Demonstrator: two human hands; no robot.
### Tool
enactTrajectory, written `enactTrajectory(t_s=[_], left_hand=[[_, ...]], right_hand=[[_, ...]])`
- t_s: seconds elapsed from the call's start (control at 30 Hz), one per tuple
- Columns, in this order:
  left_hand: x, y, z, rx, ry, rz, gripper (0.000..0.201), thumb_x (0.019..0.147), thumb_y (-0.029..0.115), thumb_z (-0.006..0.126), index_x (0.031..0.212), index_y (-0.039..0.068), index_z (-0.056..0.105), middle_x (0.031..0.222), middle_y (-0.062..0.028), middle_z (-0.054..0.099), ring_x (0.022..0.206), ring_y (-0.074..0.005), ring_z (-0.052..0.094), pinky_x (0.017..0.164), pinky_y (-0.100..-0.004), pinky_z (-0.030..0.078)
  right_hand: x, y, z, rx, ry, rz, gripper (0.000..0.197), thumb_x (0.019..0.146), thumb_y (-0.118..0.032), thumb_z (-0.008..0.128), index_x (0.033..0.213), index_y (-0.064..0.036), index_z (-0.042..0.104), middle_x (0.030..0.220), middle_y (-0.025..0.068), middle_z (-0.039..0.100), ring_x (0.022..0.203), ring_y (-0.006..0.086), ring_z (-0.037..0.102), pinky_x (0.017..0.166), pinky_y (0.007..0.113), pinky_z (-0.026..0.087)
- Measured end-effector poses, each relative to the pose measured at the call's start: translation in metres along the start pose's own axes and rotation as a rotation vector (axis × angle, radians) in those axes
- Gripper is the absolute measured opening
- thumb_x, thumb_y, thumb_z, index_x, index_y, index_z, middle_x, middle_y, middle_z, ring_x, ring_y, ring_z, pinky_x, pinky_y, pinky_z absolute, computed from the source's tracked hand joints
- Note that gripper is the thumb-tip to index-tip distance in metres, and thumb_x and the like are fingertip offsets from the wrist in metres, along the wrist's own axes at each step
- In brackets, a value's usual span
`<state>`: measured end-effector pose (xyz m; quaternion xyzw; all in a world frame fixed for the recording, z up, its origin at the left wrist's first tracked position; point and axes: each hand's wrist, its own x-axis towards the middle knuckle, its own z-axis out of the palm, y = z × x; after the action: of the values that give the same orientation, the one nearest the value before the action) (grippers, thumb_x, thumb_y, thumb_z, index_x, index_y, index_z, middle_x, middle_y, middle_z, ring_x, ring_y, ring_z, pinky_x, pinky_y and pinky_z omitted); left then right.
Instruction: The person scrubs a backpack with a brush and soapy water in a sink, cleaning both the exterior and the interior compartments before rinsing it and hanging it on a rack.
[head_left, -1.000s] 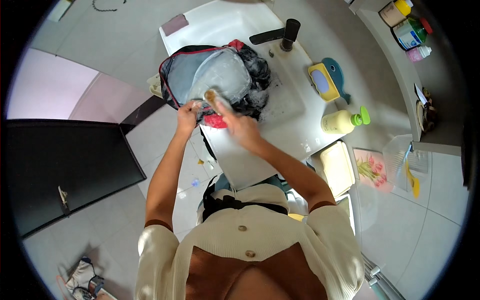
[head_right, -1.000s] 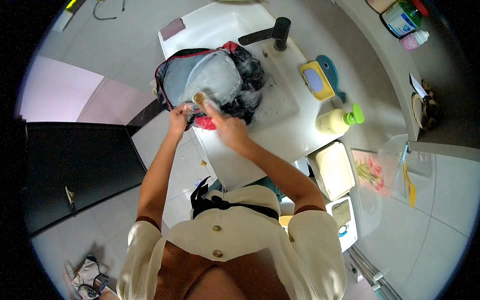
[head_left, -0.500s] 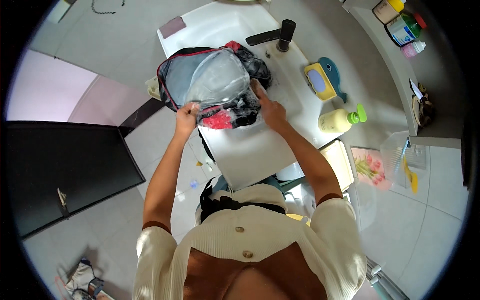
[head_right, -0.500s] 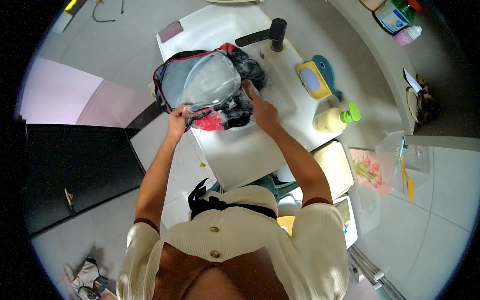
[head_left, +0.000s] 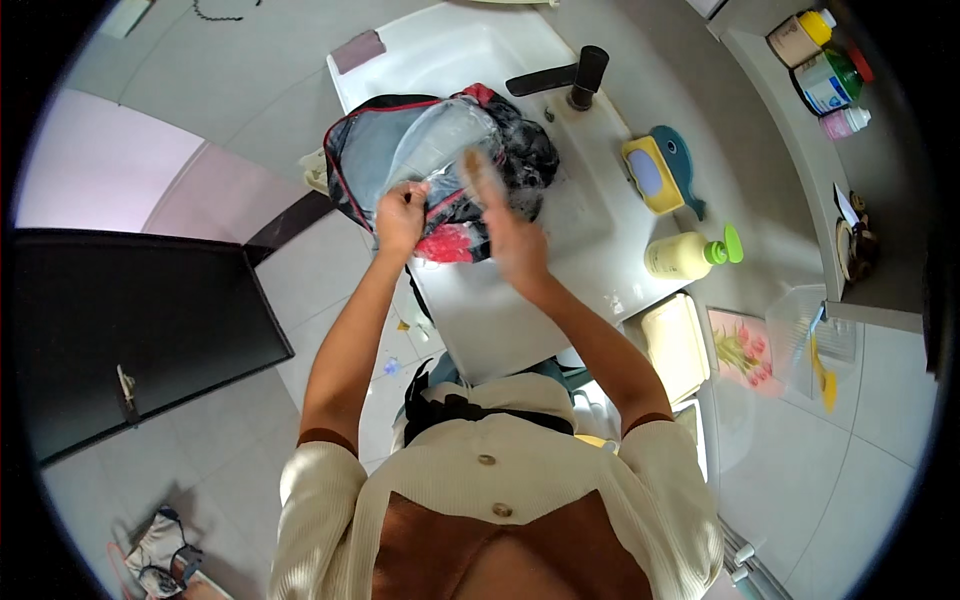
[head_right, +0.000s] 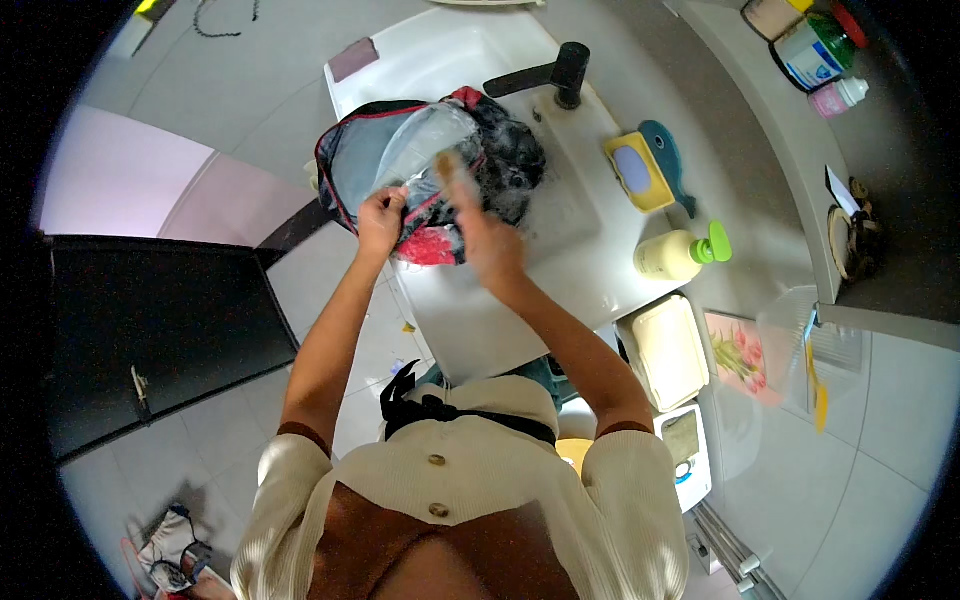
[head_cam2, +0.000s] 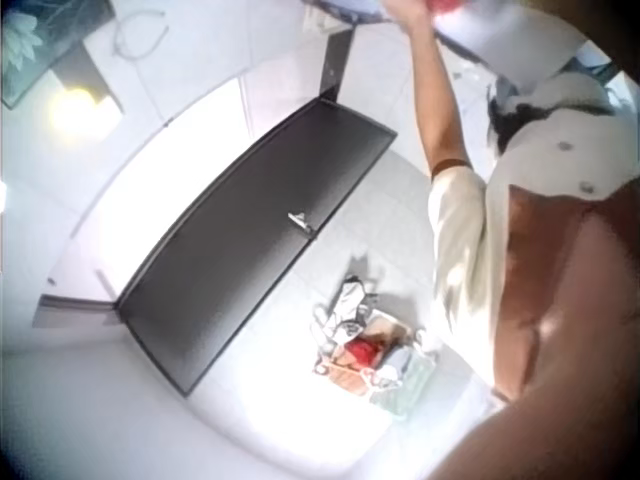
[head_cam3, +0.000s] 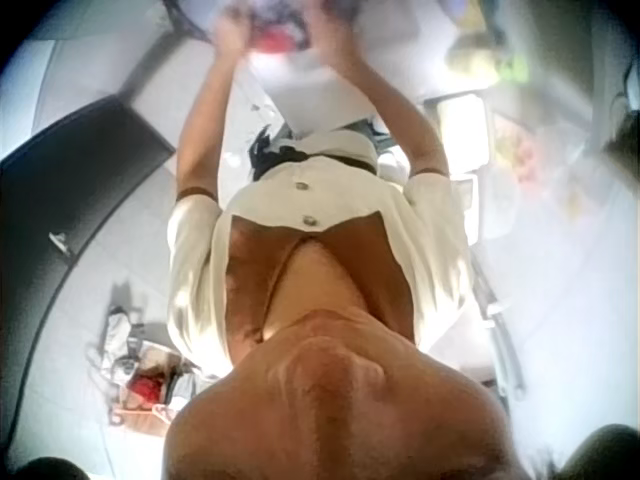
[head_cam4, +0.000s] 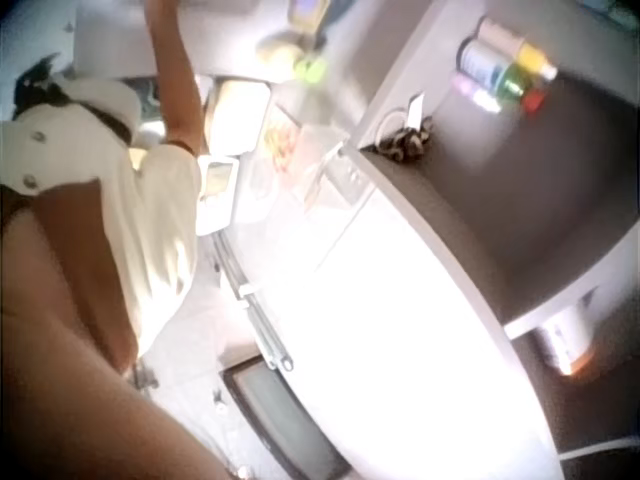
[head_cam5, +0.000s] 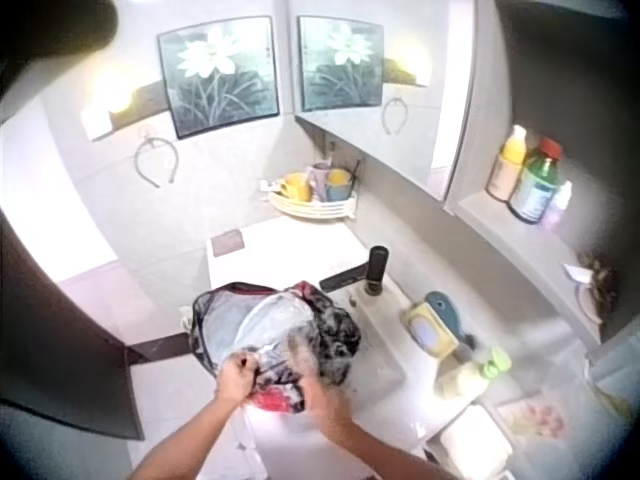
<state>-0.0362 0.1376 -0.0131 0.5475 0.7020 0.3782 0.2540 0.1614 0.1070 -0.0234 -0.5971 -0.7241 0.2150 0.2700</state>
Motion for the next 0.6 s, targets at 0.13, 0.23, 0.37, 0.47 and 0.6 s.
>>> enactTrajectory(t_s=[0.13, 0.23, 0.37, 0.47, 0.6], left_hand=[[-0.004, -0.029, 0.003, -0.144, -0.051, -0.025, 0.029, 0.089, 0.024, 0.062, 0.087, -0.004, 0.064, 0.070, -0.0050, 0.061, 0.067, -0.0087, 0.049, 0.065, -0.0259, 0.043], [-0.005, -0.026, 0.010, -0.129, -0.059, -0.052, 0.029, 0.089, 0.027, 0.061, 0.083, -0.001, 0.063, 0.067, -0.0097, 0.059, 0.062, -0.0154, 0.052, 0.062, -0.0305, 0.043], [-0.007, -0.040, 0.011, -0.105, -0.025, -0.046, 0.028, 0.092, 0.023, 0.059, 0.083, -0.004, 0.061, 0.068, -0.0002, 0.053, 0.067, -0.0081, 0.044, 0.064, -0.0243, 0.040], [-0.005, -0.031, 0.013, -0.084, -0.061, -0.035, 0.028, 0.092, 0.023, 0.058, 0.083, -0.003, 0.060, 0.068, 0.0004, 0.051, 0.066, -0.0079, 0.042, 0.063, -0.0243, 0.039], [-0.003, -0.036, 0.010, -0.093, -0.075, -0.083, 0.029, 0.092, 0.023, 0.057, 0.080, -0.003, 0.058, 0.067, 0.0003, 0.051, 0.066, -0.0075, 0.041, 0.061, -0.0248, 0.038]], right_hand=[[0.025, -0.002, 0.003, -0.199, -0.038, -0.180, 0.050, 0.089, -0.024, 0.053, 0.136, -0.0314, 0.040, 0.063, 0.0141, 0.059, 0.056, 0.0331, 0.060, 0.051, 0.047, 0.046], [0.050, 0.015, 0.014, -0.050, 0.083, -0.119, 0.049, 0.090, -0.021, 0.050, 0.137, -0.0262, 0.040, 0.064, 0.0171, 0.059, 0.054, 0.0316, 0.060, 0.049, 0.046, 0.044], [0.018, -0.029, 0.003, -0.144, -0.292, -0.250, 0.051, 0.088, -0.016, 0.049, 0.137, -0.0209, 0.037, 0.071, 0.0181, 0.063, 0.062, 0.0350, 0.062, 0.054, 0.048, 0.048], [0.062, 0.025, 0.003, -0.108, -0.106, -0.172, 0.049, 0.089, -0.020, 0.049, 0.137, -0.0254, 0.039, 0.068, 0.0172, 0.063, 0.061, 0.0338, 0.063, 0.053, 0.048, 0.048], [0.048, -0.001, 0.016, -0.086, -0.087, -0.183, 0.052, 0.089, -0.020, 0.050, 0.138, -0.0271, 0.036, 0.063, 0.0165, 0.061, 0.059, 0.0339, 0.062, 0.052, 0.046, 0.048]])
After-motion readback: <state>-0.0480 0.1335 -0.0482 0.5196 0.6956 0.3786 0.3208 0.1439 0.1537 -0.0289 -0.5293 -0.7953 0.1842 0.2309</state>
